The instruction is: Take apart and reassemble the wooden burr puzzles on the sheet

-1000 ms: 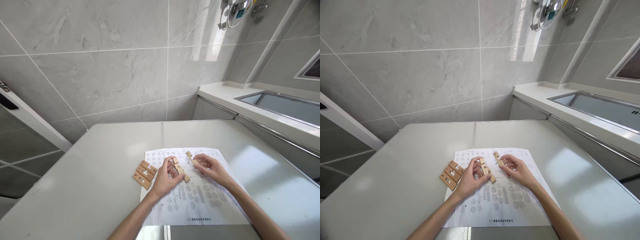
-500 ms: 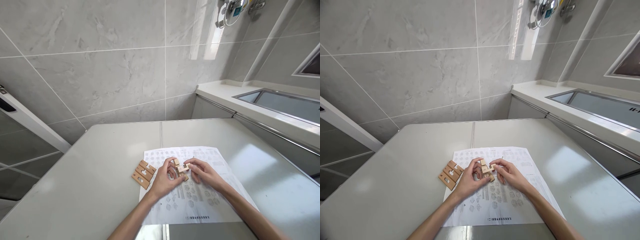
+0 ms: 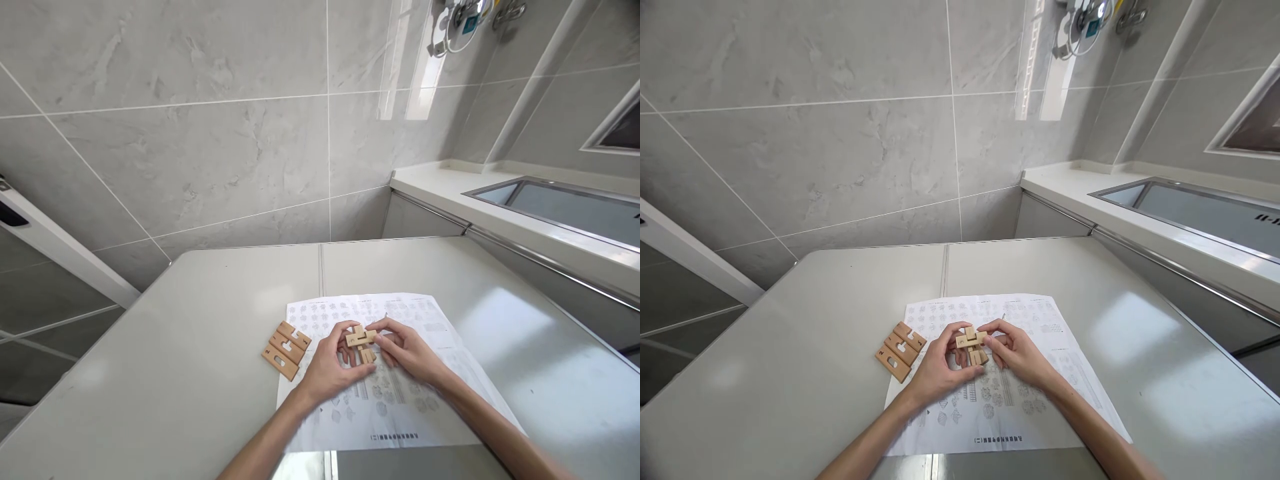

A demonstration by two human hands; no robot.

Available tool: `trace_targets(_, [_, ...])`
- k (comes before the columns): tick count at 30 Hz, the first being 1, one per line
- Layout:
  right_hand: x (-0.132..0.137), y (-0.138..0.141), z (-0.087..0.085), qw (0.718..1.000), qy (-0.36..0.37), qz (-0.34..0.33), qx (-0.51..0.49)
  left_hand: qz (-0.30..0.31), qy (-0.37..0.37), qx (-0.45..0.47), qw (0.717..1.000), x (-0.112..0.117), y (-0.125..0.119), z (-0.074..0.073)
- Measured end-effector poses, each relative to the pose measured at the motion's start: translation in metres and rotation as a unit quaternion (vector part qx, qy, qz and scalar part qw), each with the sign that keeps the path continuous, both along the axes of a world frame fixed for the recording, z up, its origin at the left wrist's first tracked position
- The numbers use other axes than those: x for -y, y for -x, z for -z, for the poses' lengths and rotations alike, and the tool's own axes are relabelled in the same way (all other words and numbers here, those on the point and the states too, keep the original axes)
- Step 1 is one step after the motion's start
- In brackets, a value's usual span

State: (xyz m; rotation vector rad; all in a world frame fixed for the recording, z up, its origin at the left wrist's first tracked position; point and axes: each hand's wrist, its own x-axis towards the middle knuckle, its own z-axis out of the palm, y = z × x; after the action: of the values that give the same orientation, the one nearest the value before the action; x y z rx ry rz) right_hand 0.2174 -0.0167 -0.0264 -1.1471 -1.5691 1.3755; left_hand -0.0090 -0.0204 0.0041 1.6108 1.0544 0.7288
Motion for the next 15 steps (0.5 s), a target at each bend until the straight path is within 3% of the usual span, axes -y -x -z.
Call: trace_targets(15, [0.0039,0.0006,-0.0061,1.0,-0.013,0.018,0.013,0.011,-0.028,0.007,1.0,0.0029,0.0003,-0.0025])
